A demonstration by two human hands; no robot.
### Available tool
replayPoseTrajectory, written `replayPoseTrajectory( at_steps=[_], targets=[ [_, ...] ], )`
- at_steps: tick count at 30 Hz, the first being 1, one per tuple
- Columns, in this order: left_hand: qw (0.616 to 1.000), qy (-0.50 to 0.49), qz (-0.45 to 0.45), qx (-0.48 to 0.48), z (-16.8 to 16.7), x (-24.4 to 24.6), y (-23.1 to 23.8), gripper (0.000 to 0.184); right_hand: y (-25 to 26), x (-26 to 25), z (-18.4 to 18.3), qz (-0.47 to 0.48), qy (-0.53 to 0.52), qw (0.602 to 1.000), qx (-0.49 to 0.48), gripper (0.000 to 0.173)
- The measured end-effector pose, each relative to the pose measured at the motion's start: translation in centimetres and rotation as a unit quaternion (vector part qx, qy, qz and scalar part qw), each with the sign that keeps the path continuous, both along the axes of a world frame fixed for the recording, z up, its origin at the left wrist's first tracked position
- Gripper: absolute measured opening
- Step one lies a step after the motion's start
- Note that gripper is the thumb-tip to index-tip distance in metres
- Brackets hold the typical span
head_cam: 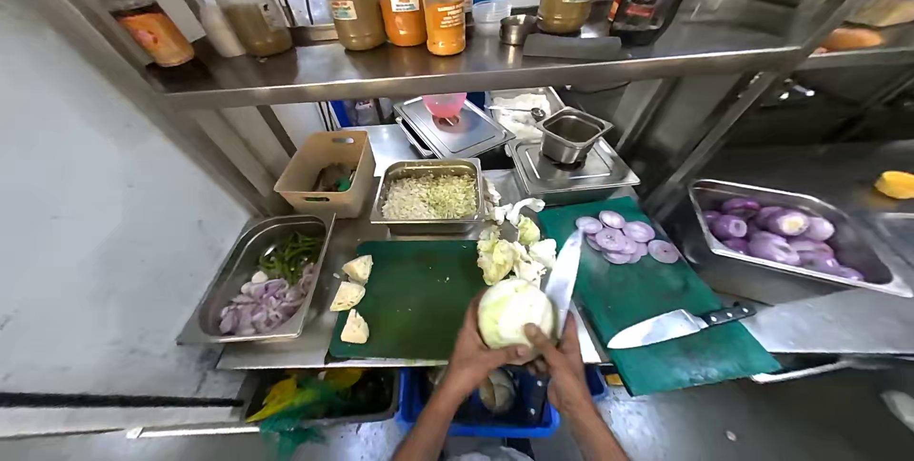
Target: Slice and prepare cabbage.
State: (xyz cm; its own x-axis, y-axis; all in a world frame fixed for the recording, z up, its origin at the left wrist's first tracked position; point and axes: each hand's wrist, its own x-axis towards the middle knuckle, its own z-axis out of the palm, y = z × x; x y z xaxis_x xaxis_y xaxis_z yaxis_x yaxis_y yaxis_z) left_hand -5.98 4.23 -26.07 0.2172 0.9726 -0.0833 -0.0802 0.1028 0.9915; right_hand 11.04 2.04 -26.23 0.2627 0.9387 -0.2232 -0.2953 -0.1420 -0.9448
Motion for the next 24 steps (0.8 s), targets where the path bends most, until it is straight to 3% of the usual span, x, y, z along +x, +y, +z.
replayPoseTrajectory(
  at_steps=[3, 5, 9, 11, 14, 17, 21, 24],
  targets=[
    [0.990, 0.008, 0.143, 0.004, -1.3, -3.9, 0.0, 0.115, 2.5, -2.2, 0.7, 0.128, -0.088, 0.987, -0.051, 0.077],
    [0.976, 0.079, 0.202, 0.024, -1.1, -8.0, -0.1, 0.115, 4.5, -3.4, 1.1, 0.233, -0.189, 0.948, -0.103, 0.057],
    [0.931, 0.260, 0.239, 0.088, -1.6, -14.3, 1.2, 0.120, 7.8, -6.6, -0.1, 0.430, -0.417, 0.786, -0.149, 0.042],
    [0.910, 0.341, 0.211, 0.104, -2.6, -15.0, 2.4, 0.119, 9.0, -7.0, -1.5, 0.445, -0.477, 0.740, -0.164, 0.042],
    [0.888, 0.432, 0.132, 0.090, -3.7, -14.1, 4.6, 0.114, 11.6, -3.3, -2.6, 0.356, -0.543, 0.742, -0.168, 0.045],
    [0.877, 0.463, 0.102, 0.076, -3.4, -13.6, 5.9, 0.108, 12.8, 0.0, -1.4, 0.317, -0.566, 0.741, -0.175, 0.040],
    [0.909, 0.397, 0.088, 0.090, -4.0, -14.1, 6.8, 0.107, 9.7, -2.2, 0.1, 0.345, -0.575, 0.735, -0.099, 0.039],
    [0.934, 0.336, 0.079, 0.092, -5.1, -15.3, 6.3, 0.105, 8.3, -4.3, -1.4, 0.420, -0.569, 0.687, -0.168, 0.045]
  ],
)
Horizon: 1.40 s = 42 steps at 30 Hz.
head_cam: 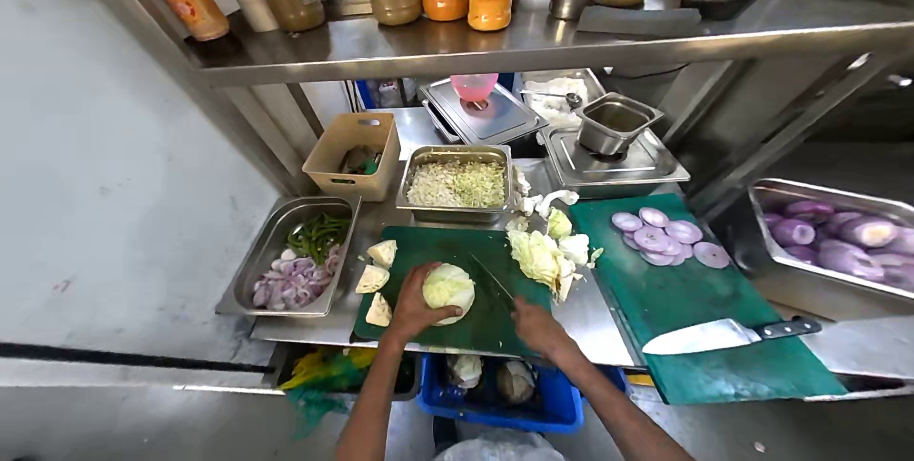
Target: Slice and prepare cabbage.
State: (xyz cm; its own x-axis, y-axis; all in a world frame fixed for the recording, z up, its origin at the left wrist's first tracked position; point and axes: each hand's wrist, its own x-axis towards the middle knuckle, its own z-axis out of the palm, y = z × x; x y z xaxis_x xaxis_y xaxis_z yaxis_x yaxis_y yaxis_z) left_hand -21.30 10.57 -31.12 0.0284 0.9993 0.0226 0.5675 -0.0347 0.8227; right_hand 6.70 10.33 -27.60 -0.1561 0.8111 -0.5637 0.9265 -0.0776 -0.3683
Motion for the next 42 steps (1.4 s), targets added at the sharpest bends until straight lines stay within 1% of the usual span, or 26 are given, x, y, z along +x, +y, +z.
replayPoseTrajectory(
  at_steps=[1, 3, 6, 8, 14, 19, 26, 28, 30, 32, 34, 36, 38, 40, 42],
  targets=[
    [1.000, -0.018, -0.005, 0.004, -0.2, -0.4, -0.1, 0.105, -0.2, -0.4, 0.3, -0.003, 0.003, 1.000, -0.005, 0.045],
    [0.999, -0.038, -0.008, 0.011, -0.5, -0.9, -0.2, 0.105, -0.3, -0.7, 2.8, 0.001, 0.033, 0.999, 0.006, 0.043],
    [0.999, -0.039, 0.005, 0.020, -1.0, -0.6, -0.8, 0.104, -0.7, -1.0, 6.4, 0.038, 0.047, 0.998, -0.004, 0.042],
    [0.999, -0.032, 0.008, 0.017, -0.8, -0.4, -0.8, 0.105, -0.8, -1.3, 7.3, 0.058, 0.040, 0.997, -0.017, 0.040],
    [1.000, -0.023, 0.015, 0.011, -0.9, -0.2, -0.6, 0.104, 0.1, -2.1, 6.8, 0.080, 0.008, 0.996, -0.034, 0.035],
    [1.000, -0.014, 0.011, 0.010, -0.7, 0.1, -0.3, 0.103, 1.8, -3.9, 4.9, 0.070, 0.008, 0.996, -0.057, 0.035],
    [1.000, -0.005, 0.007, 0.021, -0.3, 0.4, 0.2, 0.103, 3.4, -6.0, 3.0, 0.056, 0.033, 0.996, -0.063, 0.046],
    [0.999, -0.002, 0.005, 0.039, -0.6, 0.5, 0.2, 0.102, 3.4, -5.7, 2.5, 0.065, 0.043, 0.995, -0.062, 0.053],
    [0.999, 0.004, 0.012, 0.031, -0.6, 0.3, 0.0, 0.103, 1.8, -4.5, 2.2, 0.081, 0.045, 0.994, -0.066, 0.058],
    [1.000, 0.005, 0.027, 0.014, -0.3, 0.1, 0.0, 0.104, -1.6, -2.3, 1.2, 0.080, 0.045, 0.993, -0.077, 0.059],
    [1.000, 0.002, 0.027, 0.008, -0.3, 0.0, 0.0, 0.106, -5.0, -0.1, 0.1, 0.069, 0.047, 0.993, -0.081, 0.050],
    [1.000, 0.005, 0.027, 0.009, -0.9, 0.0, -0.6, 0.109, -6.4, 1.3, -0.6, 0.062, 0.043, 0.993, -0.092, 0.045],
    [0.999, 0.041, 0.028, 0.004, -0.1, -0.7, -1.3, 0.113, -5.4, 1.7, -0.3, 0.049, 0.051, 0.993, -0.093, 0.043],
    [0.993, 0.118, 0.023, 0.004, 1.5, -1.3, -1.3, 0.116, -3.3, 2.1, 0.2, -0.005, 0.059, 0.997, -0.047, 0.044],
    [0.980, 0.196, 0.005, -0.016, 3.0, -0.7, -1.4, 0.122, -1.8, 2.6, 0.2, -0.069, 0.058, 0.996, 0.005, 0.047]
  ],
)
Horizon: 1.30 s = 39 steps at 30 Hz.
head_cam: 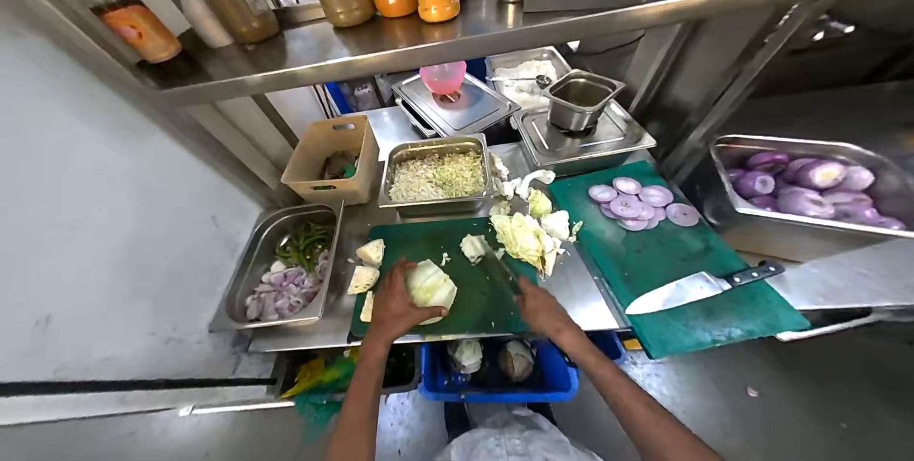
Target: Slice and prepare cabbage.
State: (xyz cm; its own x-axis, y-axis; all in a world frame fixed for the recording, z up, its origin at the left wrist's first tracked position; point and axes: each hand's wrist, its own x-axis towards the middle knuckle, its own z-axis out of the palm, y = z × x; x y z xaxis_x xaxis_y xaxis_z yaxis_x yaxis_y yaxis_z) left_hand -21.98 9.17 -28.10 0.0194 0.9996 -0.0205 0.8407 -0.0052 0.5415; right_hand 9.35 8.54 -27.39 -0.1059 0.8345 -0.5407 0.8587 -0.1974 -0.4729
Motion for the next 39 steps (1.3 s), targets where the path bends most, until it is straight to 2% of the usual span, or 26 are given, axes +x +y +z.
replayPoseTrajectory(
  at_steps=[2, 4, 7, 10, 12, 14, 16, 19, 21, 24, 27, 30, 34, 39],
  targets=[
    [0.997, 0.050, -0.019, -0.047, 1.3, 1.0, 0.6, 0.128, 0.6, 0.1, 0.4, -0.036, 0.025, 0.999, 0.029, 0.045],
    [0.997, 0.037, -0.023, -0.066, 1.1, 1.3, 0.8, 0.123, 0.0, -0.6, 0.5, -0.036, 0.082, 0.995, 0.035, 0.039],
    [0.997, -0.067, 0.025, 0.000, -0.5, 0.5, -0.9, 0.112, 0.2, -3.3, -0.3, 0.037, 0.092, 0.995, -0.006, 0.041],
    [0.967, -0.227, 0.081, 0.083, -1.3, -0.1, -3.3, 0.116, 2.1, -5.8, -2.3, 0.084, 0.052, 0.994, -0.048, 0.041],
    [0.943, -0.303, 0.084, 0.112, -0.8, 0.5, -3.5, 0.120, 3.5, -5.3, -2.0, 0.059, 0.017, 0.998, -0.009, 0.041],
    [0.931, -0.331, 0.075, 0.133, -0.3, 1.8, -2.9, 0.117, 4.7, -3.2, -1.4, 0.013, -0.010, 0.999, 0.044, 0.040],
    [0.935, -0.319, 0.056, 0.143, -0.7, 3.3, -1.9, 0.111, 5.1, -0.8, -0.9, 0.000, -0.010, 0.997, 0.077, 0.039],
    [0.955, -0.258, 0.032, 0.141, -3.9, 4.7, -0.9, 0.103, 2.8, 0.8, -0.5, 0.021, 0.034, 0.993, 0.109, 0.038],
    [0.962, -0.233, 0.021, 0.143, -4.8, 4.7, -0.8, 0.097, 1.4, 0.4, -0.4, 0.037, -0.015, 0.995, 0.095, 0.041],
    [0.969, -0.206, 0.003, 0.135, -4.3, 4.3, -1.5, 0.086, 0.4, 0.2, -0.9, 0.052, -0.104, 0.993, 0.022, 0.049],
    [0.971, -0.198, -0.009, 0.137, -3.5, 3.8, -1.1, 0.082, 0.7, 0.7, 2.3, 0.038, -0.024, 0.998, 0.045, 0.043],
    [0.968, -0.201, -0.007, 0.152, -3.4, 3.6, -0.8, 0.080, 0.5, 0.4, 6.8, 0.051, 0.031, 0.998, 0.023, 0.037],
    [0.968, -0.197, 0.001, 0.158, -3.7, 3.5, -0.5, 0.081, 0.3, -1.4, 9.7, 0.113, -0.022, 0.993, 0.034, 0.034],
    [0.967, -0.200, 0.013, 0.158, -3.9, 3.6, -0.4, 0.082, 1.2, -3.1, 10.3, 0.147, -0.079, 0.986, 0.003, 0.033]
  ],
)
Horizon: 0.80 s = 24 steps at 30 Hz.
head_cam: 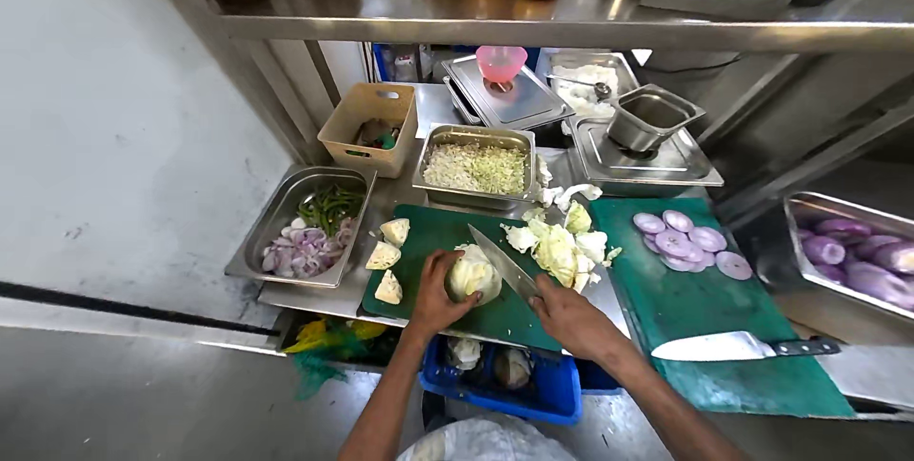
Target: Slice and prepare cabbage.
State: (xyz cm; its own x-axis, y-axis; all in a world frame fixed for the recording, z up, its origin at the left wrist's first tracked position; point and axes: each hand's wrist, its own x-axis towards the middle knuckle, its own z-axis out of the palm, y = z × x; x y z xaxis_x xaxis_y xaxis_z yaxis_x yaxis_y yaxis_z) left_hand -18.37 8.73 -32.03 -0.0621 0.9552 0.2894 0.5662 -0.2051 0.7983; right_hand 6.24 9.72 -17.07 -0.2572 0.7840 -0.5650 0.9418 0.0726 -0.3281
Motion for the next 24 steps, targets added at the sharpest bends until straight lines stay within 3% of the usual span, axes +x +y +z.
replayPoseTrajectory(
  at_steps=[9, 13, 20, 24],
  targets=[
    [0.998, -0.055, 0.011, 0.031, -2.7, 2.4, 0.4, 0.075, 2.3, -2.5, 1.5, 0.032, -0.065, 0.994, -0.079, 0.033],
    [0.996, -0.081, 0.011, 0.035, -3.3, 2.3, 0.9, 0.073, 4.1, -2.4, 1.2, 0.021, -0.036, 0.989, -0.141, 0.033],
    [0.987, -0.138, 0.051, 0.072, -4.5, 2.0, 1.8, 0.070, 5.4, -7.2, -1.2, 0.030, -0.038, 0.991, -0.127, 0.038],
    [0.982, -0.143, 0.072, 0.105, -5.1, 2.1, 2.0, 0.070, 4.9, -6.6, 0.8, 0.061, -0.039, 0.986, -0.152, 0.039]
  ],
)
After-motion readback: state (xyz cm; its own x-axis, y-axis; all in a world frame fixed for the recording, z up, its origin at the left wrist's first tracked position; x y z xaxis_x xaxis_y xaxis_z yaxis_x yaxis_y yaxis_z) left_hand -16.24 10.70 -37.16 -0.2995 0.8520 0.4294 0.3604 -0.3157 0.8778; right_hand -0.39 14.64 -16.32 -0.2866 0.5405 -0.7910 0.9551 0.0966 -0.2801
